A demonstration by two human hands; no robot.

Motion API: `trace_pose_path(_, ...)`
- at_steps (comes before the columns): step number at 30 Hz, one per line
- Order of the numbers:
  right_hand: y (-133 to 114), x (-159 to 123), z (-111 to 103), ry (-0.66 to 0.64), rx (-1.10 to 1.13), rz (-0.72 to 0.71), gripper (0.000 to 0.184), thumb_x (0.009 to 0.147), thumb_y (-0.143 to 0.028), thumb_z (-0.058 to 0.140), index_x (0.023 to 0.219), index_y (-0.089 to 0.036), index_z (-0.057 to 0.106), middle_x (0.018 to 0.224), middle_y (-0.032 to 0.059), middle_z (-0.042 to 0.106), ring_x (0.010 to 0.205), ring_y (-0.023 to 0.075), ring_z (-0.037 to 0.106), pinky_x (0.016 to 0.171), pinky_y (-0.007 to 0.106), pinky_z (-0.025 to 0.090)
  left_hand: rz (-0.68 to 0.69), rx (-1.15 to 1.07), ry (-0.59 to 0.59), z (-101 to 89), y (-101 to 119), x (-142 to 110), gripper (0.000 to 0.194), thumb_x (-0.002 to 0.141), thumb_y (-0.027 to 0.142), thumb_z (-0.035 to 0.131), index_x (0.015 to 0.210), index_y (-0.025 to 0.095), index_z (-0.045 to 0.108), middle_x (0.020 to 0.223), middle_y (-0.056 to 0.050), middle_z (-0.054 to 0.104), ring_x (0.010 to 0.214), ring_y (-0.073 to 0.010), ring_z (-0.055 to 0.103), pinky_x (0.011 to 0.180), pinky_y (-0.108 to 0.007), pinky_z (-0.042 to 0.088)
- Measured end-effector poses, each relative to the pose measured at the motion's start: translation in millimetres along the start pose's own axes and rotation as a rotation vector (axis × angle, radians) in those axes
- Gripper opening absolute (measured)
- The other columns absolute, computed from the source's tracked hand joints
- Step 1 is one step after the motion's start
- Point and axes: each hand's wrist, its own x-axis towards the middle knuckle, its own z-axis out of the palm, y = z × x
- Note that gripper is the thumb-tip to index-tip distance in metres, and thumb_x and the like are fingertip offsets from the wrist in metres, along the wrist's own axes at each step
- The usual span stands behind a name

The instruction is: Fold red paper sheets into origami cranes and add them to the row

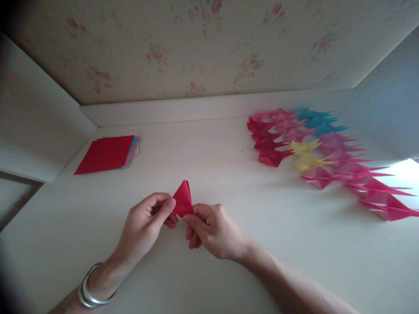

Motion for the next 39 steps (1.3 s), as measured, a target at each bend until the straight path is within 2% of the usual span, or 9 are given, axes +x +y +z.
trace_pose_path(4,-1,0,-4,0.046,-0.076,-0.08,0.042,0.098,-0.048,0.049,0.076,-0.016,0.063,0.068,0.0029,0.068,0.061,0.0126,0.065,0.058,0.022,0.052,-0.03,0.009,-0.08,-1.8,2,3,0.024,0.091,0.04,0.063,0.088,0.016,0.067,0.061,-0.001,0.069,0.055,-0.0144,0.066,0.054,-0.023,0.055)
trace_pose_path(7,2,2,-9,0.201,-0.015,-0.182,0.036,0.098,-0.049,0.05,0.093,-0.017,0.067,0.079,0.0035,0.07,0.071,0.0144,0.067,0.065,0.025,0.054,-0.063,-0.021,-0.181,-3.3,4,4,0.025,0.092,0.039,0.062,0.09,0.015,0.07,0.066,-0.002,0.07,0.055,-0.0132,0.064,0.053,-0.022,0.054)
trace_pose_path(11,9,6,-12,0.387,0.145,-0.233,0.03,0.093,-0.046,0.06,0.103,-0.019,0.067,0.081,0.0035,0.071,0.067,0.0156,0.068,0.064,0.028,0.057,-0.102,-0.071,-0.267,-3.1,5,5,0.024,0.092,0.037,0.063,0.098,0.016,0.072,0.069,-0.002,0.069,0.058,-0.0121,0.062,0.054,-0.021,0.054)
trace_pose_path(14,10,8,-14,0.414,0.154,-0.24,0.027,0.092,-0.044,0.063,0.099,-0.018,0.068,0.075,0.0024,0.069,0.064,0.0149,0.067,0.06,0.027,0.057,-0.126,-0.073,-0.308,-2.7,7,4,0.024,0.091,0.036,0.064,0.099,0.015,0.073,0.065,-0.001,0.066,0.057,-0.0116,0.061,0.054,-0.021,0.053)
trace_pose_path(17,4,7,-16,0.377,0.161,-0.225,0.028,0.092,-0.044,0.062,0.089,-0.017,0.069,0.071,0.002,0.067,0.063,0.0145,0.065,0.06,0.027,0.055,-0.13,-0.056,-0.328,-4.0,7,4,0.025,0.092,0.037,0.063,0.098,0.015,0.074,0.065,-0.001,0.066,0.057,-0.0109,0.061,0.054,-0.02,0.053)
trace_pose_path(22,-5,4,-21,0.238,0.187,-0.194,0.035,0.094,-0.045,0.059,0.075,-0.016,0.067,0.067,0.0017,0.065,0.064,0.0138,0.062,0.062,0.026,0.052,-0.154,-0.078,-0.377,-8.9,6,5,0.026,0.092,0.039,0.063,0.096,0.016,0.075,0.065,-0.001,0.067,0.055,-0.01,0.061,0.053,-0.019,0.051)
trace_pose_path(30,5,6,-24,0.029,0.472,-0.174,0.033,0.094,-0.042,0.062,0.075,-0.015,0.07,0.069,0.0011,0.064,0.064,0.0114,0.058,0.066,0.024,0.049,-0.216,-0.188,-0.479,-10.6,7,6,0.029,0.09,0.038,0.066,0.076,0.013,0.07,0.062,-0.001,0.062,0.051,-0.0083,0.057,0.048,-0.017,0.048)
trace_pose_path(35,7,6,-17,-0.04,0.617,-0.229,0.029,0.089,-0.041,0.07,0.073,-0.017,0.067,0.072,0.0,0.061,0.064,0.0108,0.058,0.063,0.023,0.049,-0.259,-0.22,-0.56,-10.1,2,6,0.034,0.088,0.044,0.067,0.08,0.011,0.07,0.06,-0.002,0.064,0.048,-0.0083,0.057,0.047,-0.017,0.047)
trace_pose_path(39,7,4,-14,-0.072,0.693,-0.206,0.03,0.094,-0.045,0.061,0.087,-0.019,0.072,0.076,0.001,0.063,0.066,0.0112,0.06,0.064,0.024,0.05,-0.277,-0.249,-0.558,-9.3,2,5,0.038,0.086,0.047,0.068,0.081,0.01,0.071,0.058,-0.003,0.064,0.046,-0.0075,0.056,0.046,-0.016,0.046)
